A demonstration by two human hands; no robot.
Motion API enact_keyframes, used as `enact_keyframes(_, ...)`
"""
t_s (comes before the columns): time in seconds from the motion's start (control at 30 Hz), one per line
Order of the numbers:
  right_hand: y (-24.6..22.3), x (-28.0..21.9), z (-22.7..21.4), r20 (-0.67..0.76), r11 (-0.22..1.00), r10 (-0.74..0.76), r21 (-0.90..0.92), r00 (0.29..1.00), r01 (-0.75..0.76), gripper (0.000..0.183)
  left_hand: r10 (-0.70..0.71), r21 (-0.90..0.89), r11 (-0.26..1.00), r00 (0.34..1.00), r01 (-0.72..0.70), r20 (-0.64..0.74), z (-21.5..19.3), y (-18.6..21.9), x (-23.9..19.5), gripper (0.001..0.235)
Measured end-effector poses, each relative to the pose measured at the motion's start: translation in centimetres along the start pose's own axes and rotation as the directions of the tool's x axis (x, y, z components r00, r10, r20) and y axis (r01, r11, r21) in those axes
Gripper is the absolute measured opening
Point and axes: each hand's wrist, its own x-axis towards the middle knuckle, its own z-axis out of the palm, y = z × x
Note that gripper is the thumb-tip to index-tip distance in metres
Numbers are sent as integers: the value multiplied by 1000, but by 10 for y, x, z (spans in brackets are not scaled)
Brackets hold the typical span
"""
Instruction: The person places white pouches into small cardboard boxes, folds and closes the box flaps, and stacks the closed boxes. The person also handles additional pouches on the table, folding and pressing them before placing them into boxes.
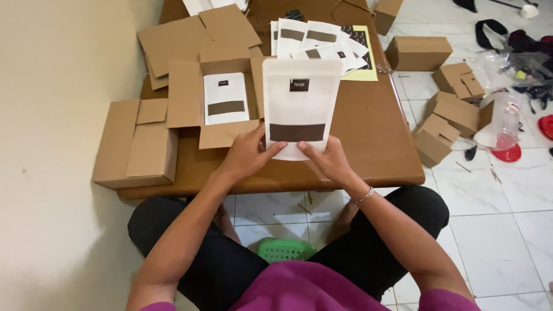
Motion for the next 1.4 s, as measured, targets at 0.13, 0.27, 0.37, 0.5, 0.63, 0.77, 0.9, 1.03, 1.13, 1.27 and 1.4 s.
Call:
enact_keyframes(0.13,6,-1,-1,27,1000,20,4,999,-21,26,60,227,972,998,-60,7,11,-24,1,41)
enact_keyframes(0.27,13,-2,-2,89,998,65,0,994,-65,22,259,301,927,963,-225,-77,16,-40,0,43)
enact_keyframes(0.37,12,3,1,132,996,87,7,987,-89,19,384,361,877,915,-318,-127,16,-47,-1,42)
enact_keyframes(0.5,30,7,1,187,991,123,29,975,-130,15,433,345,864,890,-367,-139,12,-49,-3,35)
enact_keyframes(0.63,15,19,4,218,992,101,49,971,-115,20,424,340,871,892,-356,-153,14,-59,0,34)
enact_keyframes(0.77,48,25,3,235,994,105,4,966,-109,18,466,363,844,874,-394,-135,9,-66,5,32)
enact_keyframes(0.9,49,27,3,257,993,114,-9,960,-116,15,474,359,835,876,-417,-86,5,-73,8,27)
enact_keyframes(1.03,62,26,2,222,991,129,-62,967,-118,20,463,331,847,884,-417,-71,5,-71,11,28)
enact_keyframes(1.13,80,24,5,209,990,140,-42,968,-134,19,447,315,859,892,-405,-72,8,-81,11,28)
enact_keyframes(1.27,73,23,9,224,990,137,4,965,-142,17,410,308,874,910,-376,-53,9,-88,8,28)
enact_keyframes(1.4,72,25,10,238,991,107,51,965,-123,19,388,283,890,920,-358,-54,-1,-64,15,25)
